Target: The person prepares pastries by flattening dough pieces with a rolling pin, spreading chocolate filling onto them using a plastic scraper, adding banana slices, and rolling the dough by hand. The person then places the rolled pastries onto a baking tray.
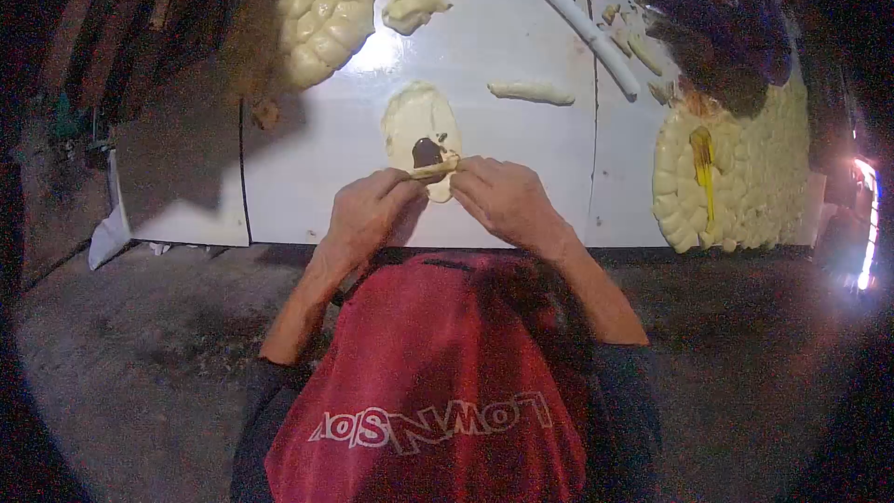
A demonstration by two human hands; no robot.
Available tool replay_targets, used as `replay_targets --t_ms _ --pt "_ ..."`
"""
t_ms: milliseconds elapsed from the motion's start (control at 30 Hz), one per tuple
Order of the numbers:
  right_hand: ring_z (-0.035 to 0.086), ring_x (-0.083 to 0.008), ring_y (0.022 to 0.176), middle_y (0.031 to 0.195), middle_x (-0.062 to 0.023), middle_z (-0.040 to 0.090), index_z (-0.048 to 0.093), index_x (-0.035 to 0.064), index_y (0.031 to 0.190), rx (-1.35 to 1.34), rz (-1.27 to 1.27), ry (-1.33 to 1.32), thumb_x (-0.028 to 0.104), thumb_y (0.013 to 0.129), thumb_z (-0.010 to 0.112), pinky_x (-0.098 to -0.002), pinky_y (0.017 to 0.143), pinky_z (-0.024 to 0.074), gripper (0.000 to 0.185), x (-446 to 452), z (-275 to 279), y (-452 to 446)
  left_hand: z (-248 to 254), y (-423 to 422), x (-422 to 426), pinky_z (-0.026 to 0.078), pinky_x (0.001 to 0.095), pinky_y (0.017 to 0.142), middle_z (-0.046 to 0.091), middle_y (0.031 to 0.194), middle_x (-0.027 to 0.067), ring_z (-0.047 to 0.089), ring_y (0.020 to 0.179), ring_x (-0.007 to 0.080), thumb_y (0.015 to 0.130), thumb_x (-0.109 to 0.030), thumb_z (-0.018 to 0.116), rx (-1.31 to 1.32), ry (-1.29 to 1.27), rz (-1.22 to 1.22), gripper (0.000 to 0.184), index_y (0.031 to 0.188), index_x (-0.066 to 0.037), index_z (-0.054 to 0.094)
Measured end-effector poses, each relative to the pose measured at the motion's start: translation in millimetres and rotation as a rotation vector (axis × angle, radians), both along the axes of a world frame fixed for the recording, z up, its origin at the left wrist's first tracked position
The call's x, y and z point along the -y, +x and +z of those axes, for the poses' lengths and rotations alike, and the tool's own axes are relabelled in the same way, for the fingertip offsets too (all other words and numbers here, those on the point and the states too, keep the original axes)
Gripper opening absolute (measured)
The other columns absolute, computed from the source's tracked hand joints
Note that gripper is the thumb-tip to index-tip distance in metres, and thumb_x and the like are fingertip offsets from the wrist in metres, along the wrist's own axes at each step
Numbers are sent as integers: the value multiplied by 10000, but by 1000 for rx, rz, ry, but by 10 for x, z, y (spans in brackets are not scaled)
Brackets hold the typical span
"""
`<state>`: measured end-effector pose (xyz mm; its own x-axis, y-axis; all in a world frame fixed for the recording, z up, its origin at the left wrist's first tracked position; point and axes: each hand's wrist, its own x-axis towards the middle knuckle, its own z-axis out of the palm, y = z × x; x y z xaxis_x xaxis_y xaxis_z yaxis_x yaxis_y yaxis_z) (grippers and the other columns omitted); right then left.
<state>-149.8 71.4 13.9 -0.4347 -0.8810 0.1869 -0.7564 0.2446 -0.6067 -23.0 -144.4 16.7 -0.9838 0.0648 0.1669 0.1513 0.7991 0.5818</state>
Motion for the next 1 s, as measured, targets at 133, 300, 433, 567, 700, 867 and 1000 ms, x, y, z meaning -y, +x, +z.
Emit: replay_targets --t_ms 133,300,433,567,700,867,1000 --pt "701 -337 824 972 -138 686 646 49 1056 330 -171 44 154 954 676 -409 686 552 149 10 112 -28 125 39 28 565 426 757 677 1005 147 690 905 354 950 -173 691 139 199 221 149 1035 -51 678" --pt "709 -325 802 977 -138 692 653 54 1069 221 -337 41 158 960 657 -411 695 564 150 237 35 -129 85 -90 54 553 419 794 680 1042 151 691 932 357 970 -191 667 208 155 497 170 1072 -55 674" --pt "710 -302 838 1055 -114 678 652 79 1122 27 -266 122 119 932 658 -410 688 574 194 236 67 -157 113 -96 89 553 425 811 686 1113 134 699 938 343 953 -171 664 230 172 506 180 1095 -64 693" --pt "678 -279 815 1081 -74 654 644 143 1233 39 -95 -17 151 903 698 -408 669 558 334 149 147 -130 106 -1 177 571 412 824 671 1196 109 700 966 312 878 -143 720 130 238 337 260 1133 -94 705" --pt "668 -254 799 1014 -64 645 653 135 1182 -128 33 83 229 896 721 -386 656 549 309 196 106 -150 168 -85 147 571 371 729 685 1150 70 699 888 245 800 -187 819 39 -41 117 317 1099 -138 726" --pt "660 -264 769 913 -76 616 632 92 1044 -191 75 76 229 935 688 -400 632 542 184 257 3 -238 -30 -146 219 561 376 700 699 1023 46 694 862 243 834 -207 793 -68 -67 93 234 1047 -135 729" --pt "662 -290 754 923 -104 639 645 76 1030 -129 56 156 233 943 696 -402 647 537 186 242 -9 -295 -75 -162 272 557 399 719 692 1016 79 684 874 269 905 -209 733 -45 -16 117 180 1027 -77 718"
